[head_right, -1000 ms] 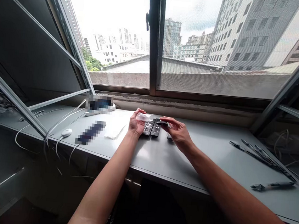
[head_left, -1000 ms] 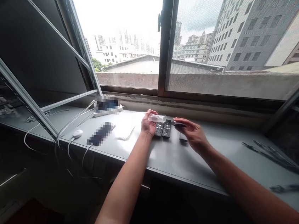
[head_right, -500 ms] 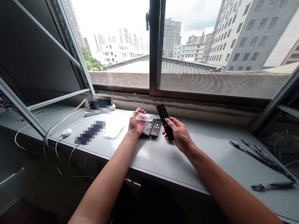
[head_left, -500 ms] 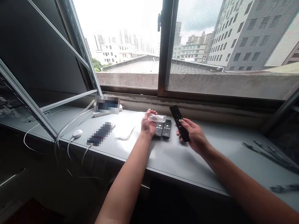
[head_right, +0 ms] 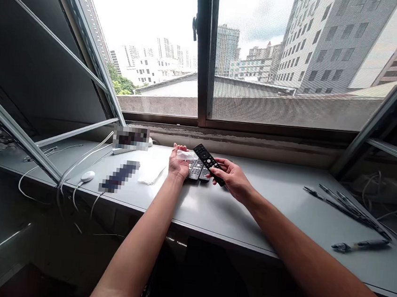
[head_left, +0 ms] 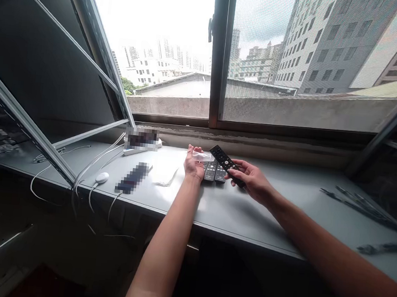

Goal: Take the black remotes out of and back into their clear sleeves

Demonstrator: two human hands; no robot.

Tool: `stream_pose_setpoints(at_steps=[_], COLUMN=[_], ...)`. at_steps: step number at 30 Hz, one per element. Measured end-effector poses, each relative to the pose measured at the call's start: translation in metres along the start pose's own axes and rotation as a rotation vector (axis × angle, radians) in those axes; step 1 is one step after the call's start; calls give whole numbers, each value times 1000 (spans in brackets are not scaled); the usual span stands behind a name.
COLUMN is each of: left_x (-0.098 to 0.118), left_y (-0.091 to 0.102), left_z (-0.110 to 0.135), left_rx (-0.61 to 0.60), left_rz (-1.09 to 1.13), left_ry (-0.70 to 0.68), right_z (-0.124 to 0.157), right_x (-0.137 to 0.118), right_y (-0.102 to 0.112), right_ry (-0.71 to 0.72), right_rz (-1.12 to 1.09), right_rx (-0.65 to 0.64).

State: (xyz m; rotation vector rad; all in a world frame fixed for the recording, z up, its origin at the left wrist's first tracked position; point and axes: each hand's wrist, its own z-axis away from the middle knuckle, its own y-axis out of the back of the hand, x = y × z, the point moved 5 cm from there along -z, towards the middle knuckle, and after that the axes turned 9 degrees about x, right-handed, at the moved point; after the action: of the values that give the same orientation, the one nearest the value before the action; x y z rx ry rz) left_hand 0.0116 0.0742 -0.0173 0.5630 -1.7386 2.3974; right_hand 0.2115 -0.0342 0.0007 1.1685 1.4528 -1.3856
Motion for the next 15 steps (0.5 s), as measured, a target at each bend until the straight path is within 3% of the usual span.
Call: stream_pose_setpoints(at_steps=[10,15], left_x=[2,4], left_y=[-3,0], left_z=[0,-4], left_rx=[-42,-7], left_rz=[55,98], left_ry=[-15,-16], right_z=[-9,-8], right_x=[-1,0], right_y=[19,20], right_ry=[-43,-51], right_rz=[-65,9], right_rx=[90,39])
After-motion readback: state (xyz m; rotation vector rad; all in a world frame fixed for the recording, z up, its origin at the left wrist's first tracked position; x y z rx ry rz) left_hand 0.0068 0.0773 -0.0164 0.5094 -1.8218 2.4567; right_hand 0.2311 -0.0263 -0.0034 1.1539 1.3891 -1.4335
